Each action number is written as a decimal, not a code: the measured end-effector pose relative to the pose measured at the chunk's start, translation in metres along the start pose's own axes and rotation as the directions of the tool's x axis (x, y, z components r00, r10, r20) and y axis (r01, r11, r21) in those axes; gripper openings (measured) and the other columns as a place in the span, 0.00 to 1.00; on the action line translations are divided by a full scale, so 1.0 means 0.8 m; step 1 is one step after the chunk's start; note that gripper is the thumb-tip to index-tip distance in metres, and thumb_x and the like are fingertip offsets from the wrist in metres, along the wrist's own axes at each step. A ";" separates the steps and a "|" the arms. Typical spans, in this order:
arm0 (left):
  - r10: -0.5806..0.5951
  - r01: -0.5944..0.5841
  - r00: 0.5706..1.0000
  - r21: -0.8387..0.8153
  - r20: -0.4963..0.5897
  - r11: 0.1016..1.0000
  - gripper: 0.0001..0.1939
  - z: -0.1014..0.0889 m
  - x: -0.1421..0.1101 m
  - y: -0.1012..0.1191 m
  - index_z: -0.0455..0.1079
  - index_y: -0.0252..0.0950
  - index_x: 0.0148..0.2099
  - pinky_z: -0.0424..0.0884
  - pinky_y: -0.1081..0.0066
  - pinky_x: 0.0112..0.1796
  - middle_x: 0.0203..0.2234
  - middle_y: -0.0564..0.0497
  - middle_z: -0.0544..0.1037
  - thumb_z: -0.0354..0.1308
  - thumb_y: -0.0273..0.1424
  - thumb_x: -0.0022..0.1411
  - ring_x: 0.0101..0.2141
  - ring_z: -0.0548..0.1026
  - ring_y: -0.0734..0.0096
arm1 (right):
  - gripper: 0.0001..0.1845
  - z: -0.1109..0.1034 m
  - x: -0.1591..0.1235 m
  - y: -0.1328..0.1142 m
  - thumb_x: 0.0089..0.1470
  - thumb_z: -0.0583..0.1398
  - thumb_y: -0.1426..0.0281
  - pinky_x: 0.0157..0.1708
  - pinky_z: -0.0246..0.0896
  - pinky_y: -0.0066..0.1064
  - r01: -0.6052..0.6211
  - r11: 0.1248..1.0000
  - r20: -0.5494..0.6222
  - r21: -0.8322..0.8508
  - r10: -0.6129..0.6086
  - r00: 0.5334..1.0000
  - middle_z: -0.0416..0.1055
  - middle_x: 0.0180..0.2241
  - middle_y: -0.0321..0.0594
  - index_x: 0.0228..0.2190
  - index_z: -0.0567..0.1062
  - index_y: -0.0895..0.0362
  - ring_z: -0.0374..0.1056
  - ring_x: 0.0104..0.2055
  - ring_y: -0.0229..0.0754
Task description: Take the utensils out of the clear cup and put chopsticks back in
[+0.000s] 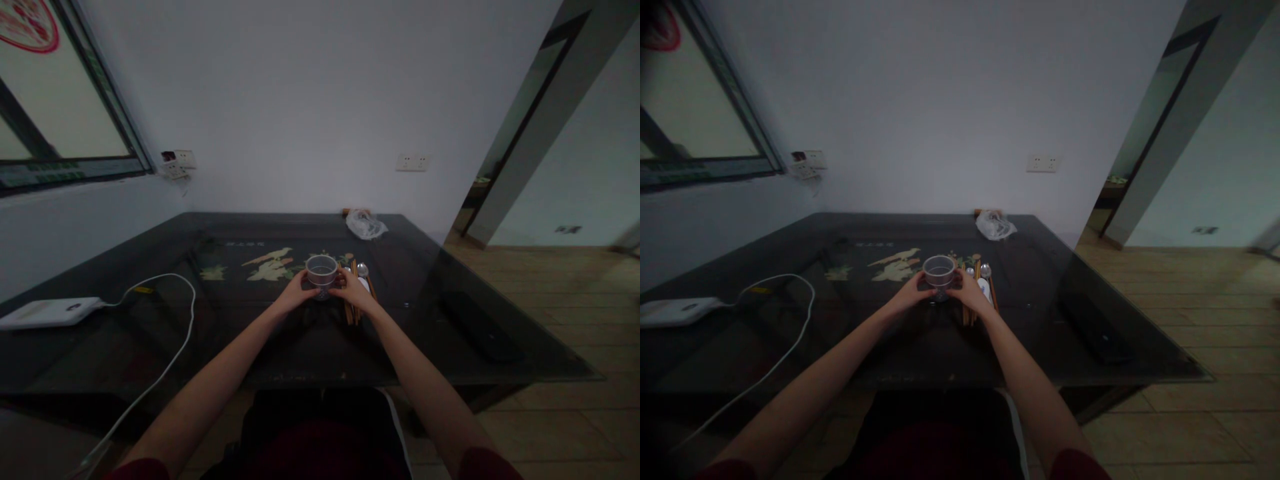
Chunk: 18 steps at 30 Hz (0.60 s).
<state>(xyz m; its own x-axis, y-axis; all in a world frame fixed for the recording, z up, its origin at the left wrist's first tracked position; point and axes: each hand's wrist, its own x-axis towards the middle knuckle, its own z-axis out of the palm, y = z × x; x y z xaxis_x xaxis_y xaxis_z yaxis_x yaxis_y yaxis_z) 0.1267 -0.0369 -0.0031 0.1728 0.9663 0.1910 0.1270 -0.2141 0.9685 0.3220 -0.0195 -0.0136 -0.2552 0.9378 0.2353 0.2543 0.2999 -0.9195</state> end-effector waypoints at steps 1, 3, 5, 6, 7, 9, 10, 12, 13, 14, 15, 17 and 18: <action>0.002 -0.002 1.000 0.000 0.001 1.000 0.33 0.000 0.000 0.000 0.65 0.33 0.51 0.60 0.56 0.54 0.50 0.39 0.71 0.69 0.29 0.40 0.51 0.68 0.53 | 0.34 0.000 0.000 0.000 0.37 0.66 0.78 0.43 0.67 0.38 -0.001 1.000 0.003 0.003 0.001 1.000 0.72 0.41 0.43 0.48 0.66 0.57 0.71 0.41 0.42; 0.010 -0.010 1.000 -0.001 0.005 1.000 0.33 0.001 -0.001 -0.001 0.65 0.33 0.51 0.60 0.55 0.53 0.50 0.39 0.71 0.68 0.29 0.41 0.51 0.68 0.53 | 0.33 -0.001 0.001 0.002 0.37 0.66 0.78 0.42 0.67 0.38 0.000 1.000 0.011 0.005 0.000 1.000 0.72 0.40 0.43 0.48 0.66 0.58 0.71 0.41 0.43; 0.023 -0.023 1.000 0.001 0.011 1.000 0.32 0.002 -0.001 -0.002 0.65 0.32 0.51 0.61 0.55 0.53 0.50 0.38 0.71 0.68 0.29 0.41 0.51 0.68 0.53 | 0.33 -0.002 0.001 0.003 0.37 0.66 0.77 0.42 0.67 0.38 0.001 1.000 0.016 0.015 -0.001 1.000 0.72 0.40 0.42 0.48 0.66 0.57 0.71 0.41 0.43; 0.030 -0.030 0.999 0.006 0.013 1.000 0.32 0.002 -0.001 -0.003 0.65 0.32 0.51 0.61 0.55 0.53 0.50 0.38 0.71 0.68 0.29 0.42 0.51 0.68 0.52 | 0.33 -0.002 0.002 0.004 0.37 0.66 0.77 0.43 0.67 0.38 0.001 1.000 0.017 0.024 -0.002 1.000 0.72 0.40 0.42 0.48 0.66 0.57 0.71 0.41 0.43; 0.034 -0.034 0.999 0.009 0.015 0.999 0.32 0.002 0.000 -0.004 0.65 0.32 0.51 0.61 0.55 0.53 0.50 0.38 0.71 0.68 0.29 0.42 0.51 0.68 0.52 | 0.33 -0.002 0.002 0.004 0.37 0.66 0.78 0.43 0.67 0.39 0.002 0.999 0.018 0.034 -0.003 1.000 0.71 0.40 0.42 0.47 0.66 0.57 0.71 0.42 0.43; 0.039 -0.039 0.999 0.004 0.025 0.999 0.33 0.001 0.001 -0.006 0.64 0.31 0.51 0.62 0.54 0.52 0.50 0.37 0.70 0.68 0.29 0.42 0.51 0.68 0.52 | 0.33 -0.003 0.001 0.003 0.37 0.66 0.78 0.44 0.67 0.39 -0.001 0.999 0.023 0.055 -0.001 1.000 0.71 0.41 0.43 0.47 0.66 0.58 0.71 0.42 0.43; 0.042 -0.041 0.999 -0.007 0.032 0.999 0.33 0.001 0.002 -0.007 0.63 0.31 0.52 0.62 0.54 0.52 0.51 0.36 0.69 0.68 0.29 0.42 0.51 0.69 0.52 | 0.32 -0.004 0.001 0.001 0.37 0.66 0.78 0.44 0.67 0.39 -0.005 0.998 0.030 0.065 0.003 1.000 0.71 0.41 0.43 0.47 0.66 0.58 0.71 0.42 0.43; 0.051 -0.049 0.998 -0.039 0.042 0.998 0.35 -0.001 0.004 -0.007 0.61 0.31 0.53 0.63 0.54 0.51 0.52 0.35 0.68 0.68 0.29 0.41 0.51 0.68 0.52 | 0.33 -0.006 -0.001 -0.003 0.37 0.67 0.78 0.43 0.67 0.38 -0.015 0.997 0.044 0.080 0.011 0.999 0.71 0.40 0.43 0.47 0.66 0.58 0.71 0.41 0.43; 0.061 -0.058 0.997 -0.055 0.040 0.997 0.37 -0.001 0.005 -0.007 0.60 0.32 0.54 0.63 0.53 0.51 0.53 0.35 0.67 0.69 0.30 0.41 0.52 0.68 0.52 | 0.33 -0.008 -0.002 -0.006 0.36 0.67 0.77 0.42 0.68 0.38 -0.021 0.996 0.051 0.084 0.017 0.999 0.71 0.40 0.42 0.47 0.65 0.58 0.71 0.40 0.42; 0.074 -0.071 0.997 -0.068 0.035 0.995 0.38 -0.002 0.005 -0.005 0.59 0.32 0.55 0.63 0.54 0.51 0.54 0.35 0.66 0.69 0.30 0.41 0.53 0.67 0.52 | 0.34 -0.009 -0.003 -0.009 0.36 0.67 0.77 0.41 0.68 0.38 -0.027 0.996 0.055 0.087 0.022 0.998 0.71 0.39 0.42 0.48 0.65 0.57 0.70 0.40 0.42; 0.088 -0.086 0.996 -0.075 0.027 0.993 0.40 -0.003 0.005 -0.003 0.58 0.32 0.56 0.63 0.54 0.52 0.54 0.35 0.65 0.69 0.30 0.41 0.53 0.66 0.52 | 0.35 -0.011 -0.004 -0.011 0.36 0.67 0.77 0.41 0.68 0.38 -0.032 0.995 0.056 0.090 0.027 0.998 0.70 0.39 0.41 0.48 0.64 0.57 0.70 0.40 0.42; 0.119 -0.118 0.993 -0.081 0.007 0.990 0.42 -0.004 0.004 0.003 0.57 0.33 0.57 0.62 0.54 0.53 0.55 0.35 0.64 0.69 0.31 0.41 0.54 0.65 0.52 | 0.36 -0.016 -0.005 -0.016 0.36 0.68 0.76 0.41 0.68 0.38 -0.044 0.995 0.056 0.095 0.038 0.998 0.70 0.39 0.42 0.48 0.64 0.57 0.70 0.40 0.42; 0.131 -0.131 0.991 -0.080 -0.002 0.988 0.42 -0.005 0.004 0.006 0.56 0.33 0.58 0.61 0.54 0.53 0.56 0.35 0.63 0.69 0.31 0.42 0.55 0.65 0.52 | 0.36 -0.018 -0.005 -0.017 0.35 0.68 0.76 0.41 0.68 0.39 -0.050 0.994 0.058 0.097 0.044 0.997 0.69 0.40 0.42 0.49 0.64 0.57 0.70 0.40 0.42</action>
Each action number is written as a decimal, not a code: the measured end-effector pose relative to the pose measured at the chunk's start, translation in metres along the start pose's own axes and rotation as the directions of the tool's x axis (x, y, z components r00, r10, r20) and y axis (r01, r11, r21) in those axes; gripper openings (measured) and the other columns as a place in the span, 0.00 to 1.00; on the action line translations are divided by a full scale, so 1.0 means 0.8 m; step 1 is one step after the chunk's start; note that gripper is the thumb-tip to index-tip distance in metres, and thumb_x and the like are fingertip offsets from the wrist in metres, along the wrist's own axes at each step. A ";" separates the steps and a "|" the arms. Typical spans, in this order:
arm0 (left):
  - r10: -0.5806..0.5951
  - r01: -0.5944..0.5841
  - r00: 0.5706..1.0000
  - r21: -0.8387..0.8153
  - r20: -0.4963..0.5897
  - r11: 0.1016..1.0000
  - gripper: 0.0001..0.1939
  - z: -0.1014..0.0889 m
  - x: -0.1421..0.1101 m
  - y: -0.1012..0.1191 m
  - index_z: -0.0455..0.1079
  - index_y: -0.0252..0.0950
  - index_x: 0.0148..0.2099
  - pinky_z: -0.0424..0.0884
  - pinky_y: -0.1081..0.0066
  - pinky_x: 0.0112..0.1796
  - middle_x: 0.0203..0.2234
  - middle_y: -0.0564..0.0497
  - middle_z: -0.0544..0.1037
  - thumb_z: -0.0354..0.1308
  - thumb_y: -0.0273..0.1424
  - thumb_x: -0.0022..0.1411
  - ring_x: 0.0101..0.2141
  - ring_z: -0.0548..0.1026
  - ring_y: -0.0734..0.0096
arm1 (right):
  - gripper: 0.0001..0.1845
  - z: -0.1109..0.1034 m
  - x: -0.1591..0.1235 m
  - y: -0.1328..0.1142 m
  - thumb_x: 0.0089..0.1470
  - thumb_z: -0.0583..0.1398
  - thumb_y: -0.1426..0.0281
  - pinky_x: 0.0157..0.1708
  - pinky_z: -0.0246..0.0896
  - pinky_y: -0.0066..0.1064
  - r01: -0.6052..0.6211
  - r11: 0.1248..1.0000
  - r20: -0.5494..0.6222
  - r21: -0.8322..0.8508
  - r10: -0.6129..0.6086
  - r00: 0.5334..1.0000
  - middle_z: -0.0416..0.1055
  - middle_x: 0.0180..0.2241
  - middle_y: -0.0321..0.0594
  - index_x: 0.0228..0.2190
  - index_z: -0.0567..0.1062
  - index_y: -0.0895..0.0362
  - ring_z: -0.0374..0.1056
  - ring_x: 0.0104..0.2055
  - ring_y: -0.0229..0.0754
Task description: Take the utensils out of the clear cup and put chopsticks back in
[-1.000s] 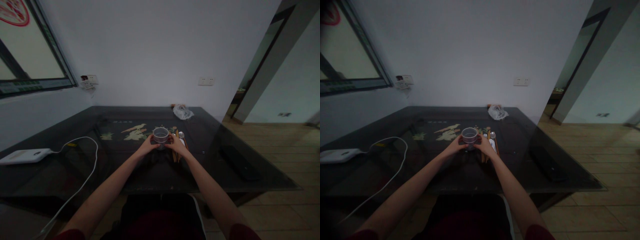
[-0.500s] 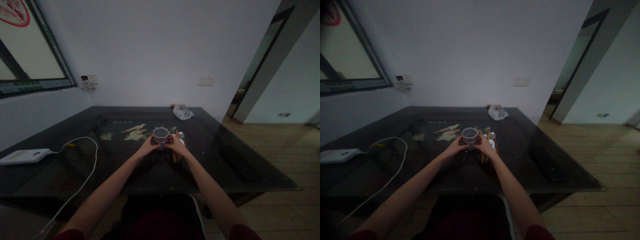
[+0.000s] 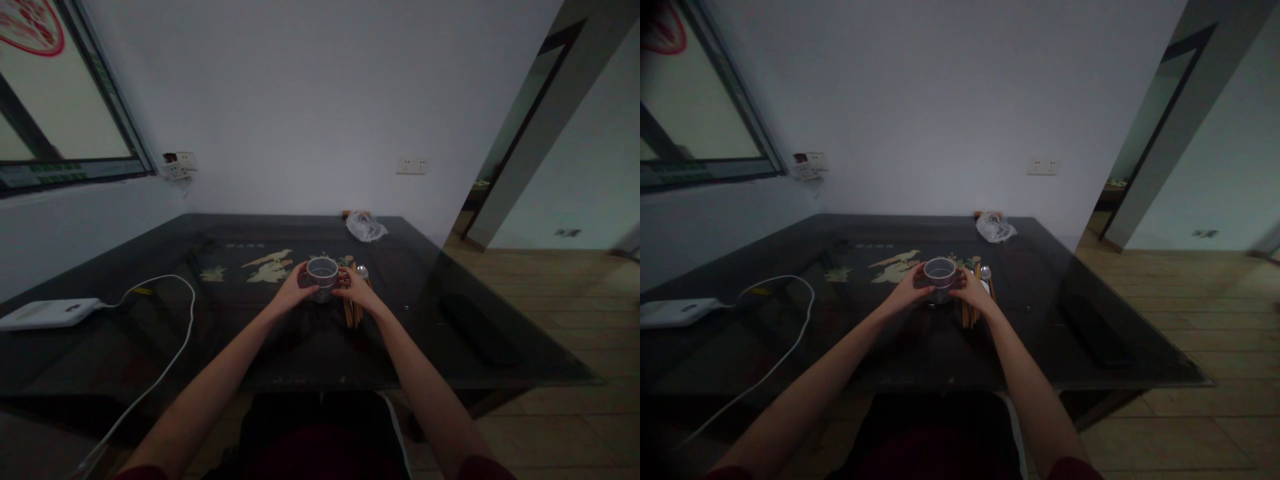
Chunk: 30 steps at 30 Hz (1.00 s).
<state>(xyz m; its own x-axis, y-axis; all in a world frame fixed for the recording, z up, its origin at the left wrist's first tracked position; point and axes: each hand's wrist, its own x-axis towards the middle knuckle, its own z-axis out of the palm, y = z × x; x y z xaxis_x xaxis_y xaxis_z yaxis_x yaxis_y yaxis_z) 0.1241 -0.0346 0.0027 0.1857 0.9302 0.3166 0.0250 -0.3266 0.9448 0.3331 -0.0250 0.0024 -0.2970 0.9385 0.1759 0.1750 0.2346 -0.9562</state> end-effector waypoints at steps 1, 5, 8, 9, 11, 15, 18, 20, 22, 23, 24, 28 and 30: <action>0.008 -0.008 1.000 0.004 -0.005 1.000 0.41 -0.001 0.000 0.004 0.56 0.33 0.58 0.61 0.54 0.54 0.56 0.35 0.63 0.69 0.32 0.42 0.55 0.65 0.53 | 0.37 -0.002 0.000 -0.001 0.35 0.69 0.75 0.42 0.68 0.39 -0.004 1.000 0.000 0.003 0.004 1.000 0.69 0.40 0.42 0.49 0.64 0.57 0.70 0.40 0.42; -0.002 0.003 1.000 0.058 -0.014 0.998 0.38 -0.007 0.000 0.015 0.56 0.36 0.59 0.62 0.55 0.53 0.57 0.36 0.62 0.66 0.33 0.46 0.56 0.63 0.53 | 0.40 -0.012 0.003 0.001 0.32 0.70 0.74 0.42 0.67 0.38 -0.005 0.999 -0.011 0.037 0.005 1.000 0.67 0.43 0.43 0.49 0.64 0.55 0.69 0.40 0.40; 0.020 -0.013 0.998 0.106 -0.058 0.994 0.34 -0.015 0.002 0.021 0.57 0.37 0.58 0.62 0.54 0.53 0.55 0.38 0.64 0.64 0.34 0.50 0.56 0.64 0.55 | 0.41 -0.019 0.005 0.003 0.33 0.70 0.72 0.42 0.67 0.38 0.018 0.996 -0.027 0.083 -0.016 1.000 0.67 0.43 0.42 0.50 0.63 0.53 0.69 0.40 0.40; 0.044 -0.035 0.996 0.115 -0.078 0.993 0.33 -0.018 0.002 0.023 0.57 0.38 0.58 0.62 0.54 0.53 0.55 0.38 0.65 0.63 0.34 0.51 0.55 0.65 0.56 | 0.40 -0.022 0.005 0.002 0.33 0.70 0.71 0.42 0.67 0.37 0.026 0.994 -0.031 0.102 -0.023 0.999 0.67 0.43 0.41 0.50 0.64 0.53 0.69 0.40 0.39; 0.120 -0.105 0.985 0.128 -0.121 0.986 0.29 -0.022 0.002 0.029 0.59 0.37 0.57 0.63 0.54 0.52 0.54 0.39 0.67 0.60 0.34 0.54 0.54 0.66 0.58 | 0.37 -0.026 0.004 -0.001 0.34 0.69 0.71 0.43 0.66 0.37 0.041 0.989 -0.034 0.140 -0.036 0.999 0.68 0.41 0.39 0.48 0.65 0.53 0.69 0.38 0.38; 0.326 -0.275 0.921 0.237 -0.215 0.932 0.18 -0.021 -0.007 0.050 0.64 0.37 0.52 0.66 0.58 0.52 0.50 0.43 0.70 0.55 0.32 0.59 0.51 0.69 0.63 | 0.29 -0.032 -0.001 -0.011 0.37 0.67 0.69 0.41 0.66 0.35 0.055 0.984 -0.079 0.167 -0.042 0.996 0.70 0.38 0.40 0.44 0.68 0.55 0.70 0.37 0.38; 0.439 -0.350 0.869 0.344 -0.227 0.871 0.13 -0.013 -0.021 0.071 0.67 0.36 0.48 0.66 0.61 0.51 0.45 0.46 0.73 0.52 0.29 0.61 0.47 0.72 0.67 | 0.23 -0.033 0.000 -0.014 0.39 0.65 0.66 0.37 0.66 0.33 0.064 0.991 -0.184 0.116 -0.042 0.982 0.71 0.34 0.39 0.40 0.70 0.58 0.69 0.35 0.39; 0.495 -0.391 0.844 0.397 -0.206 0.831 0.10 -0.004 -0.032 0.083 0.68 0.36 0.46 0.68 0.63 0.48 0.40 0.47 0.75 0.51 0.28 0.62 0.43 0.73 0.68 | 0.19 -0.033 0.002 -0.014 0.40 0.64 0.66 0.34 0.65 0.32 0.077 0.996 -0.245 0.047 -0.064 0.968 0.71 0.31 0.38 0.36 0.72 0.59 0.69 0.32 0.39; 0.560 -0.453 0.820 0.461 -0.120 0.763 0.09 0.008 -0.043 0.091 0.68 0.35 0.44 0.69 0.66 0.45 0.36 0.48 0.75 0.50 0.27 0.62 0.40 0.74 0.69 | 0.15 -0.031 0.005 -0.012 0.41 0.63 0.66 0.34 0.65 0.31 0.098 0.993 -0.278 -0.065 -0.112 0.954 0.72 0.29 0.38 0.34 0.73 0.60 0.68 0.31 0.38; 0.591 -0.500 0.806 0.489 -0.040 0.715 0.09 0.014 -0.049 0.092 0.69 0.35 0.43 0.69 0.67 0.43 0.34 0.49 0.76 0.50 0.26 0.61 0.39 0.74 0.70 | 0.14 -0.030 0.005 -0.011 0.43 0.62 0.67 0.35 0.64 0.31 0.105 0.986 -0.283 -0.132 -0.139 0.949 0.72 0.29 0.38 0.34 0.73 0.60 0.68 0.31 0.38; 0.616 -0.559 0.785 0.504 0.065 0.659 0.09 0.021 -0.055 0.092 0.69 0.35 0.42 0.69 0.68 0.42 0.33 0.49 0.76 0.50 0.25 0.61 0.37 0.74 0.70 | 0.12 -0.029 0.006 -0.010 0.44 0.61 0.68 0.35 0.64 0.31 0.108 0.974 -0.281 -0.200 -0.163 0.946 0.73 0.29 0.38 0.33 0.74 0.60 0.69 0.31 0.38; 0.503 -0.767 0.641 0.460 0.579 0.447 0.12 0.051 -0.072 0.073 0.70 0.36 0.44 0.68 0.71 0.39 0.35 0.48 0.77 0.47 0.25 0.62 0.37 0.74 0.71 | 0.10 -0.021 0.005 -0.008 0.47 0.58 0.73 0.35 0.63 0.29 0.062 0.893 -0.265 -0.445 -0.198 0.944 0.74 0.29 0.39 0.33 0.75 0.60 0.69 0.32 0.38; 0.369 -0.802 0.582 0.435 0.725 0.409 0.12 0.063 -0.076 0.061 0.70 0.37 0.45 0.68 0.71 0.40 0.37 0.48 0.77 0.47 0.27 0.63 0.38 0.73 0.70 | 0.09 -0.018 0.006 -0.011 0.48 0.58 0.74 0.34 0.63 0.28 0.033 0.841 -0.246 -0.540 -0.195 0.950 0.74 0.29 0.39 0.33 0.76 0.59 0.70 0.32 0.38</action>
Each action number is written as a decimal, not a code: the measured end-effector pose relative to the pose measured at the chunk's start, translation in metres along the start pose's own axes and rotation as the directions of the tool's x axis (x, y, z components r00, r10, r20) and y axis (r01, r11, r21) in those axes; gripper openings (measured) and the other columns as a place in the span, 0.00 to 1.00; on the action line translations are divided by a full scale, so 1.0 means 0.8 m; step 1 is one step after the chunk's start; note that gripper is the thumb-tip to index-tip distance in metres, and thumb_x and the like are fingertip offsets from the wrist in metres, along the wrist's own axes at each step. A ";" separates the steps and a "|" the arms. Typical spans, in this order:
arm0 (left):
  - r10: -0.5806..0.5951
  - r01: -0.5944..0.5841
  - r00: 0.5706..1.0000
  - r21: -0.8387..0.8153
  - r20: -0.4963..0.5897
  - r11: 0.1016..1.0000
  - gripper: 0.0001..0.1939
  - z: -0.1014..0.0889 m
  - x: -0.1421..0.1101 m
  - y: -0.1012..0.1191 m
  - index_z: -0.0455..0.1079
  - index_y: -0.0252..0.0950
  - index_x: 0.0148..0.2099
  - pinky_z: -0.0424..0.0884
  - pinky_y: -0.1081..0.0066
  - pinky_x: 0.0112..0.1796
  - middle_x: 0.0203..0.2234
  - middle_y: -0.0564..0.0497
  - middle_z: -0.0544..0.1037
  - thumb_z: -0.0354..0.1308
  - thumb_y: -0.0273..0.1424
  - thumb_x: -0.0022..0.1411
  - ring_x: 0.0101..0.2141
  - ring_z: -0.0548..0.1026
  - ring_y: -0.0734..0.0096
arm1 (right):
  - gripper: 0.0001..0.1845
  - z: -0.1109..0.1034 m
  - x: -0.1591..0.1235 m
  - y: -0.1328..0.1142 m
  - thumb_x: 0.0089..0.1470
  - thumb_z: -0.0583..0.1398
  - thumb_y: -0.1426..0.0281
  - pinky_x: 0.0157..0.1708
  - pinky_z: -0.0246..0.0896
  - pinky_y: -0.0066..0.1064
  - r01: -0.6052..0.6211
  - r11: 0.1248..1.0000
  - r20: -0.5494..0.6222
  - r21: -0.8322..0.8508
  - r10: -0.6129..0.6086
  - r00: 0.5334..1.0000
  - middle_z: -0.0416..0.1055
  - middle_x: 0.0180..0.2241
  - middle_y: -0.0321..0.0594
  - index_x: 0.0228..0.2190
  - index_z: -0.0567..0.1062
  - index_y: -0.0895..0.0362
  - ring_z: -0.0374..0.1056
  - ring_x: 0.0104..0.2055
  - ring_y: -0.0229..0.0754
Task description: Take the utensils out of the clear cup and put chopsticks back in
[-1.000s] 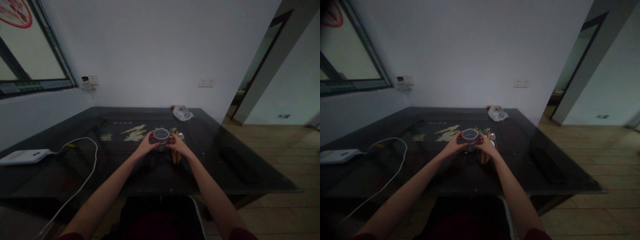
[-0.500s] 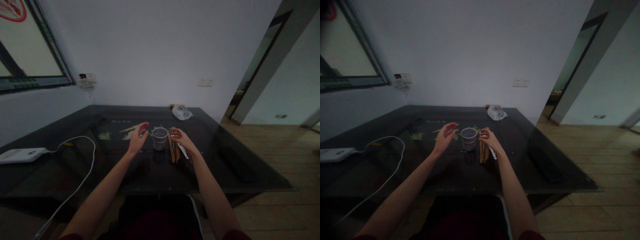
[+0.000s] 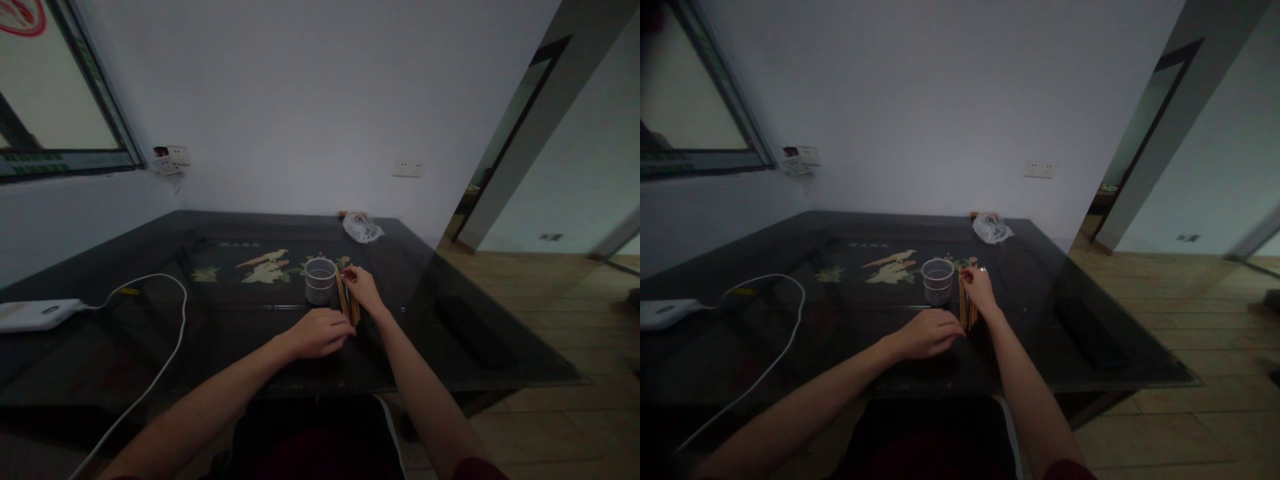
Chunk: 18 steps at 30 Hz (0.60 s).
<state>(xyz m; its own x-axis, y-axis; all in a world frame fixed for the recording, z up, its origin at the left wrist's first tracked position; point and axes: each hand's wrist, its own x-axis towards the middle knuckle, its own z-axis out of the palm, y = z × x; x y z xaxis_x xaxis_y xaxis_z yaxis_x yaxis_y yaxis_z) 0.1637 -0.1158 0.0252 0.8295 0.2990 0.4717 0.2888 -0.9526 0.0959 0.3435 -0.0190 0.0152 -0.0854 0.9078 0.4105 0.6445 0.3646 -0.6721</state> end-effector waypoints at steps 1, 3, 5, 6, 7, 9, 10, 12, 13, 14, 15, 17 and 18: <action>-0.003 0.003 0.999 -0.004 0.054 1.000 0.12 0.007 0.001 0.001 0.70 0.37 0.45 0.68 0.71 0.41 0.38 0.48 0.76 0.47 0.27 0.63 0.39 0.73 0.69 | 0.09 0.000 0.002 -0.003 0.48 0.57 0.75 0.35 0.62 0.28 0.007 0.999 0.011 -0.050 -0.006 1.000 0.75 0.30 0.39 0.34 0.76 0.59 0.70 0.33 0.38; -0.044 0.047 0.995 -0.036 0.095 0.998 0.12 0.015 0.002 0.003 0.69 0.37 0.45 0.67 0.71 0.43 0.40 0.48 0.75 0.47 0.27 0.63 0.41 0.72 0.69 | 0.10 -0.002 0.009 -0.010 0.50 0.57 0.75 0.37 0.62 0.27 0.011 0.988 0.027 -0.151 -0.007 1.000 0.76 0.32 0.40 0.35 0.76 0.58 0.70 0.35 0.38; -0.116 0.123 0.989 -0.071 0.089 0.990 0.12 0.017 0.003 0.003 0.68 0.37 0.47 0.67 0.70 0.45 0.43 0.48 0.74 0.47 0.27 0.63 0.43 0.71 0.69 | 0.10 -0.005 0.019 -0.018 0.51 0.58 0.74 0.39 0.61 0.28 -0.005 0.962 0.053 -0.272 0.020 0.998 0.76 0.34 0.41 0.36 0.77 0.57 0.71 0.38 0.39; -0.154 0.161 0.984 -0.084 0.084 0.983 0.13 0.016 0.003 0.003 0.67 0.37 0.48 0.67 0.70 0.46 0.43 0.48 0.74 0.48 0.27 0.63 0.44 0.71 0.69 | 0.09 -0.005 0.024 -0.022 0.52 0.58 0.73 0.40 0.61 0.28 -0.014 0.941 0.087 -0.337 0.046 0.995 0.76 0.36 0.42 0.36 0.77 0.57 0.71 0.39 0.40; -0.187 0.194 0.979 -0.094 0.081 0.977 0.13 0.015 0.004 0.003 0.67 0.37 0.48 0.67 0.70 0.47 0.44 0.48 0.73 0.48 0.27 0.62 0.45 0.70 0.68 | 0.09 -0.005 0.027 -0.025 0.52 0.59 0.71 0.40 0.60 0.28 -0.026 0.917 0.124 -0.399 0.082 0.989 0.76 0.37 0.43 0.36 0.77 0.57 0.71 0.40 0.41; -0.229 0.236 0.970 -0.107 0.081 0.966 0.14 0.014 0.004 0.001 0.66 0.37 0.49 0.66 0.68 0.49 0.46 0.47 0.73 0.49 0.26 0.62 0.47 0.69 0.67 | 0.10 -0.001 0.032 -0.029 0.53 0.59 0.69 0.41 0.60 0.29 -0.044 0.869 0.174 -0.494 0.148 0.974 0.75 0.39 0.45 0.38 0.76 0.56 0.71 0.42 0.42; -0.240 0.248 0.967 -0.111 0.082 0.962 0.14 0.014 0.003 0.001 0.66 0.38 0.50 0.65 0.67 0.50 0.47 0.47 0.72 0.49 0.27 0.62 0.48 0.69 0.67 | 0.10 0.002 0.033 -0.030 0.54 0.59 0.68 0.42 0.59 0.29 -0.053 0.849 0.178 -0.525 0.170 0.969 0.75 0.39 0.46 0.39 0.76 0.56 0.70 0.43 0.43; -0.252 0.261 0.964 -0.115 0.090 0.958 0.16 0.016 0.002 -0.002 0.65 0.37 0.52 0.65 0.66 0.51 0.49 0.47 0.71 0.50 0.27 0.62 0.50 0.68 0.66 | 0.11 0.008 0.030 -0.030 0.56 0.57 0.69 0.45 0.58 0.31 -0.063 0.823 0.170 -0.565 0.191 0.967 0.75 0.40 0.47 0.40 0.75 0.57 0.70 0.46 0.44; -0.255 0.265 0.962 -0.115 0.095 0.957 0.16 0.018 0.002 -0.003 0.65 0.37 0.53 0.65 0.66 0.51 0.50 0.46 0.71 0.50 0.28 0.62 0.51 0.67 0.66 | 0.11 0.011 0.029 -0.030 0.57 0.56 0.69 0.46 0.57 0.32 -0.063 0.813 0.166 -0.578 0.193 0.967 0.75 0.40 0.47 0.40 0.74 0.57 0.69 0.46 0.44; -0.257 0.268 0.961 -0.114 0.100 0.957 0.17 0.020 0.001 -0.004 0.65 0.37 0.53 0.64 0.65 0.52 0.50 0.46 0.71 0.50 0.28 0.62 0.51 0.67 0.65 | 0.11 0.014 0.026 -0.030 0.58 0.55 0.70 0.46 0.57 0.33 -0.061 0.805 0.166 -0.590 0.195 0.967 0.75 0.41 0.48 0.41 0.73 0.58 0.69 0.47 0.45; -0.257 0.268 0.961 -0.113 0.104 0.957 0.17 0.022 0.001 -0.005 0.65 0.37 0.54 0.64 0.65 0.52 0.51 0.46 0.70 0.50 0.29 0.62 0.52 0.67 0.65 | 0.12 0.016 0.024 -0.031 0.58 0.53 0.70 0.46 0.57 0.33 -0.058 0.797 0.171 -0.601 0.199 0.965 0.75 0.41 0.49 0.41 0.73 0.58 0.69 0.47 0.45; -0.254 0.266 0.961 -0.111 0.113 0.958 0.18 0.025 0.000 -0.008 0.65 0.37 0.54 0.64 0.64 0.53 0.52 0.46 0.69 0.50 0.29 0.62 0.52 0.67 0.64 | 0.13 0.020 0.019 -0.033 0.60 0.51 0.72 0.45 0.58 0.33 -0.057 0.783 0.191 -0.619 0.221 0.956 0.74 0.42 0.51 0.43 0.71 0.59 0.69 0.47 0.46; -0.253 0.265 0.960 -0.111 0.117 0.958 0.18 0.027 0.000 -0.009 0.65 0.38 0.54 0.64 0.63 0.53 0.52 0.46 0.69 0.51 0.29 0.62 0.52 0.67 0.64 | 0.14 0.021 0.017 -0.035 0.60 0.49 0.73 0.44 0.59 0.33 -0.057 0.778 0.201 -0.626 0.232 0.952 0.73 0.43 0.53 0.44 0.70 0.60 0.69 0.47 0.47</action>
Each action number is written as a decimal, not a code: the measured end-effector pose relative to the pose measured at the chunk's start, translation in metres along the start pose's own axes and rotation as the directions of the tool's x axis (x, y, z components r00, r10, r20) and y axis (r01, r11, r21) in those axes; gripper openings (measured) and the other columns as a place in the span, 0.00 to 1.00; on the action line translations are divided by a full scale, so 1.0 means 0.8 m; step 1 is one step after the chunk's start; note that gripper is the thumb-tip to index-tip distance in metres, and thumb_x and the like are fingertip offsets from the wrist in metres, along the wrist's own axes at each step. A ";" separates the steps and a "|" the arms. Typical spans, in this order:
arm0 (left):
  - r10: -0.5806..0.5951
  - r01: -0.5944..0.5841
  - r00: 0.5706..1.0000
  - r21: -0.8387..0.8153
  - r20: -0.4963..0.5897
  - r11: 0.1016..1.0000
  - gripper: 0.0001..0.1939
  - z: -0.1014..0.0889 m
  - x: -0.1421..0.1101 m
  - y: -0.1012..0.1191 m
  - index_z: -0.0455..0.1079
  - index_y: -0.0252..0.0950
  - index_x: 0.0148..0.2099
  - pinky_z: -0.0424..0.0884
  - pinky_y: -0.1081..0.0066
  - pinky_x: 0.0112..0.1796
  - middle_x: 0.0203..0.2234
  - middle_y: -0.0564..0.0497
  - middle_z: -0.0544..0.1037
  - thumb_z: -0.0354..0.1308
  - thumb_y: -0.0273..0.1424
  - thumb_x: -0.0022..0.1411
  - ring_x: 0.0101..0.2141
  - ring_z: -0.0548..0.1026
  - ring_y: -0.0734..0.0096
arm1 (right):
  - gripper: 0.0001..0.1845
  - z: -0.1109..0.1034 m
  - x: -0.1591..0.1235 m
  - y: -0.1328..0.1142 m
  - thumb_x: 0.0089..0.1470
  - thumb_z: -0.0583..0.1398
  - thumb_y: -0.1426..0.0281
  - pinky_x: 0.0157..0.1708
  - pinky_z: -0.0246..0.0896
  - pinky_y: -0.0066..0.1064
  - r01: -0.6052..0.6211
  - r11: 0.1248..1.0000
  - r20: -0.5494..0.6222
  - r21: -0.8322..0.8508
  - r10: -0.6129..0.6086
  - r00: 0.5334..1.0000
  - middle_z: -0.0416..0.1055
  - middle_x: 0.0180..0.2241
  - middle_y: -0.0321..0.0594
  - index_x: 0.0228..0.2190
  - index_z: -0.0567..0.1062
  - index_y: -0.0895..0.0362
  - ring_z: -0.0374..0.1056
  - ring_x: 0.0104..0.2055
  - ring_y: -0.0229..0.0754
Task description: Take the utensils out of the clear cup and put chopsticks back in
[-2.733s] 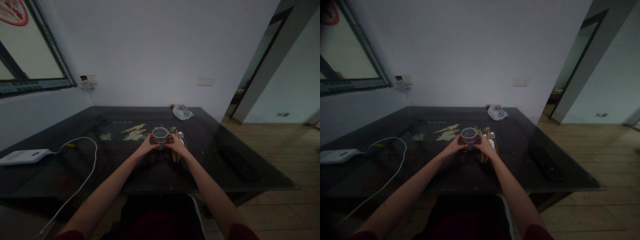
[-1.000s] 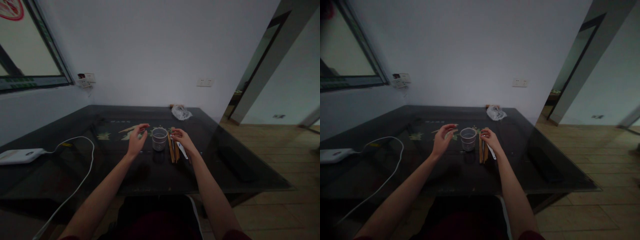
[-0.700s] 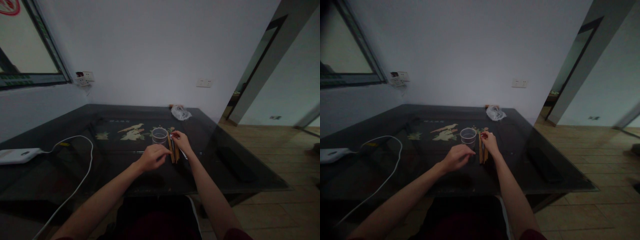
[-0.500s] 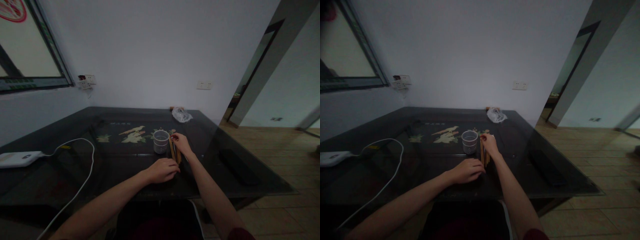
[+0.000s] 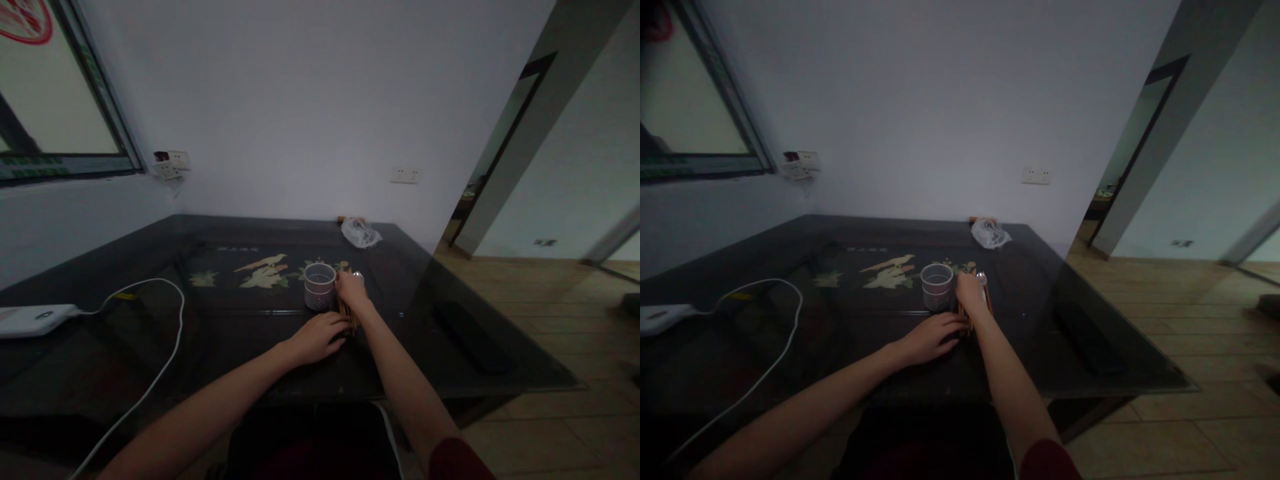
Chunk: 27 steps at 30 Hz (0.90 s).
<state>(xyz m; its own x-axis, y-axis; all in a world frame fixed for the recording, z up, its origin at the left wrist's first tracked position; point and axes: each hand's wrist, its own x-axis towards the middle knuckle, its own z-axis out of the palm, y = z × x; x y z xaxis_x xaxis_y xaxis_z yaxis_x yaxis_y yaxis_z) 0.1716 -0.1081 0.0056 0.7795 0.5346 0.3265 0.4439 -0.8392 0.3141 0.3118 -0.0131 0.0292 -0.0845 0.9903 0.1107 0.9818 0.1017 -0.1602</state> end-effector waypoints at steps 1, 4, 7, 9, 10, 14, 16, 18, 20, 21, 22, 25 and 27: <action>0.000 0.000 1.000 -0.001 0.006 1.000 0.18 0.001 0.000 -0.001 0.65 0.38 0.55 0.64 0.63 0.53 0.52 0.46 0.69 0.51 0.29 0.62 0.52 0.67 0.64 | 0.15 0.000 -0.002 -0.002 0.60 0.48 0.74 0.43 0.60 0.33 -0.002 1.000 0.012 -0.008 0.002 1.000 0.73 0.43 0.54 0.45 0.69 0.60 0.70 0.46 0.47; -0.003 0.004 1.000 -0.007 0.023 1.000 0.19 0.002 0.000 -0.003 0.65 0.39 0.55 0.64 0.63 0.53 0.53 0.46 0.69 0.51 0.29 0.62 0.52 0.67 0.64 | 0.16 0.001 -0.007 -0.007 0.60 0.46 0.76 0.42 0.61 0.34 -0.005 0.999 0.019 -0.032 0.006 1.000 0.72 0.43 0.57 0.47 0.66 0.63 0.70 0.46 0.49; -0.001 0.002 1.000 -0.016 0.024 1.000 0.19 0.001 0.001 -0.003 0.65 0.38 0.55 0.64 0.62 0.53 0.53 0.46 0.69 0.52 0.28 0.62 0.52 0.67 0.64 | 0.17 0.004 -0.009 -0.010 0.59 0.45 0.79 0.41 0.62 0.35 -0.013 0.999 0.017 -0.051 0.014 1.000 0.72 0.43 0.58 0.47 0.65 0.64 0.71 0.46 0.50; 0.002 -0.002 1.000 -0.021 0.019 1.000 0.18 0.001 0.001 -0.002 0.66 0.38 0.54 0.64 0.62 0.53 0.53 0.45 0.70 0.52 0.28 0.61 0.52 0.67 0.64 | 0.18 0.005 -0.009 -0.012 0.59 0.44 0.80 0.40 0.63 0.36 -0.011 0.998 0.018 -0.060 0.012 1.000 0.72 0.42 0.58 0.48 0.65 0.64 0.71 0.45 0.51; 0.004 -0.004 1.000 -0.022 0.018 1.000 0.18 0.001 0.001 -0.002 0.66 0.38 0.54 0.64 0.62 0.53 0.53 0.46 0.70 0.52 0.28 0.61 0.52 0.67 0.64 | 0.18 0.006 -0.009 -0.013 0.58 0.44 0.80 0.40 0.63 0.36 -0.008 0.998 0.018 -0.063 0.009 1.000 0.72 0.42 0.58 0.48 0.65 0.64 0.71 0.45 0.51; 0.009 -0.008 1.000 -0.024 0.013 1.000 0.18 0.000 0.001 -0.002 0.66 0.38 0.54 0.64 0.62 0.53 0.53 0.46 0.70 0.53 0.27 0.61 0.52 0.67 0.64 | 0.19 0.006 -0.011 -0.015 0.58 0.44 0.80 0.40 0.64 0.36 -0.001 0.998 0.019 -0.060 0.002 1.000 0.73 0.42 0.57 0.50 0.64 0.64 0.71 0.45 0.51; 0.013 -0.012 1.000 -0.022 0.011 1.000 0.18 0.000 0.001 -0.002 0.66 0.38 0.53 0.64 0.62 0.53 0.52 0.46 0.70 0.52 0.27 0.61 0.52 0.67 0.65 | 0.19 0.005 -0.011 -0.016 0.58 0.44 0.80 0.40 0.64 0.36 -0.006 0.998 0.022 -0.059 0.008 1.000 0.73 0.42 0.57 0.50 0.64 0.64 0.72 0.45 0.51; 0.018 -0.018 1.000 -0.018 0.010 1.000 0.17 0.001 0.001 -0.003 0.67 0.37 0.53 0.64 0.63 0.53 0.52 0.46 0.70 0.52 0.26 0.61 0.52 0.67 0.65 | 0.19 0.005 -0.011 -0.017 0.58 0.45 0.80 0.40 0.64 0.35 -0.014 0.998 0.023 -0.058 0.016 1.000 0.73 0.41 0.57 0.49 0.64 0.64 0.72 0.45 0.50; 0.024 -0.024 1.000 -0.014 0.009 1.000 0.17 0.002 0.001 -0.004 0.67 0.37 0.52 0.64 0.64 0.53 0.51 0.46 0.71 0.51 0.26 0.61 0.51 0.68 0.66 | 0.18 0.006 -0.010 -0.017 0.59 0.44 0.79 0.40 0.64 0.34 -0.017 0.998 0.021 -0.056 0.018 1.000 0.73 0.41 0.57 0.49 0.64 0.63 0.71 0.45 0.49; 0.025 -0.025 1.000 -0.011 0.008 1.000 0.16 0.002 0.001 -0.004 0.67 0.36 0.52 0.63 0.64 0.53 0.51 0.46 0.71 0.51 0.26 0.61 0.51 0.68 0.66 | 0.18 0.007 -0.010 -0.017 0.59 0.44 0.79 0.40 0.64 0.34 -0.018 0.998 0.018 -0.054 0.019 1.000 0.73 0.42 0.57 0.49 0.64 0.63 0.71 0.45 0.49; 0.024 -0.024 1.000 -0.008 0.007 1.000 0.16 0.002 0.001 -0.004 0.67 0.36 0.51 0.64 0.64 0.53 0.50 0.46 0.71 0.51 0.26 0.61 0.51 0.68 0.66 | 0.18 0.008 -0.009 -0.017 0.60 0.44 0.78 0.40 0.63 0.35 -0.020 0.999 0.013 -0.050 0.021 1.000 0.73 0.42 0.57 0.49 0.64 0.63 0.71 0.45 0.49; 0.014 -0.014 1.000 -0.001 -0.002 1.000 0.15 0.000 0.001 -0.004 0.68 0.36 0.50 0.64 0.64 0.52 0.48 0.46 0.72 0.51 0.26 0.61 0.50 0.68 0.66 | 0.17 0.009 -0.008 -0.016 0.60 0.44 0.78 0.40 0.63 0.36 -0.031 0.999 0.004 -0.034 0.031 1.000 0.73 0.42 0.58 0.49 0.63 0.63 0.71 0.45 0.50; 0.002 -0.002 1.000 0.001 -0.016 1.000 0.14 -0.001 0.001 -0.003 0.68 0.36 0.49 0.65 0.65 0.51 0.47 0.46 0.73 0.51 0.26 0.61 0.49 0.68 0.66 | 0.16 0.007 -0.007 -0.014 0.59 0.48 0.77 0.41 0.62 0.36 -0.038 0.999 0.005 -0.014 0.038 0.999 0.73 0.42 0.58 0.48 0.63 0.64 0.71 0.45 0.50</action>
<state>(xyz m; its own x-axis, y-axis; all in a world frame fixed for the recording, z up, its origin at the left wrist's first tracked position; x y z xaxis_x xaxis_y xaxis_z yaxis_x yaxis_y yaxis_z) 0.1704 -0.1054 0.0058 0.7733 0.5347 0.3408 0.4429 -0.8401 0.3131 0.3004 -0.0193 0.0246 -0.0479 0.9938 0.0999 0.9866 0.0627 -0.1506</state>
